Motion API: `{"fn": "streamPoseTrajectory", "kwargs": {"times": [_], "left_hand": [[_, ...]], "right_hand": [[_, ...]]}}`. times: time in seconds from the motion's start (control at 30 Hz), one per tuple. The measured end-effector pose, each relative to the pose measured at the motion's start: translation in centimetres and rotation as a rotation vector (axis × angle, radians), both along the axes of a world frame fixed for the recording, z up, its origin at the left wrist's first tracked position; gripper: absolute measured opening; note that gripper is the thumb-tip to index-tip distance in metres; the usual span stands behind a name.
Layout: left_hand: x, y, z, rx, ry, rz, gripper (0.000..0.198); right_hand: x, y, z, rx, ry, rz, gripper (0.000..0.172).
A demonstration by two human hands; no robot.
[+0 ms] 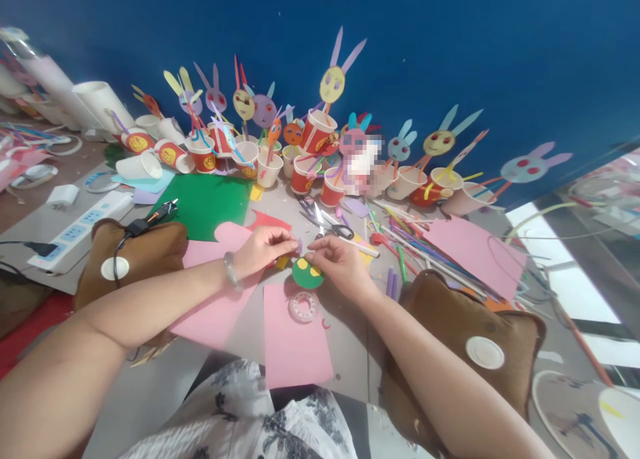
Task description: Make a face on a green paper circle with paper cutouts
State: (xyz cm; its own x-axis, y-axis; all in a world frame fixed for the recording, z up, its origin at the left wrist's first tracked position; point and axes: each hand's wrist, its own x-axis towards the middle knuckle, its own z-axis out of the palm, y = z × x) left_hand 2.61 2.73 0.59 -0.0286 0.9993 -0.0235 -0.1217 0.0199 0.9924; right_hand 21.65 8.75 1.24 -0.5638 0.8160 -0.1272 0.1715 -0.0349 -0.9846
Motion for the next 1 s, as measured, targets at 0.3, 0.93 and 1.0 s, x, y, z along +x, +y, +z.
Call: {"fn": "streamPoseTrajectory", "kwargs": {"times": [0.3,0.93,1.0], "left_hand": [[0.6,-0.5,0.4,-0.004,0.032,-0.028,0.036],[0.8,-1.3,1.7,-0.152,0.035,-0.229,0.047],[0.8,-1.3,1.7,-0.154,0.043,-0.227,0.047]], "right_hand": [[-0.4,-0.8,0.2,0.052,-0.031,0.047,0.039],[-0.4,-1.3,0.6,0.140,0.036,-0.111,0.036],[-0.3,-1.2,0.6,0.155,0.048,-0.116,0.033]]}}
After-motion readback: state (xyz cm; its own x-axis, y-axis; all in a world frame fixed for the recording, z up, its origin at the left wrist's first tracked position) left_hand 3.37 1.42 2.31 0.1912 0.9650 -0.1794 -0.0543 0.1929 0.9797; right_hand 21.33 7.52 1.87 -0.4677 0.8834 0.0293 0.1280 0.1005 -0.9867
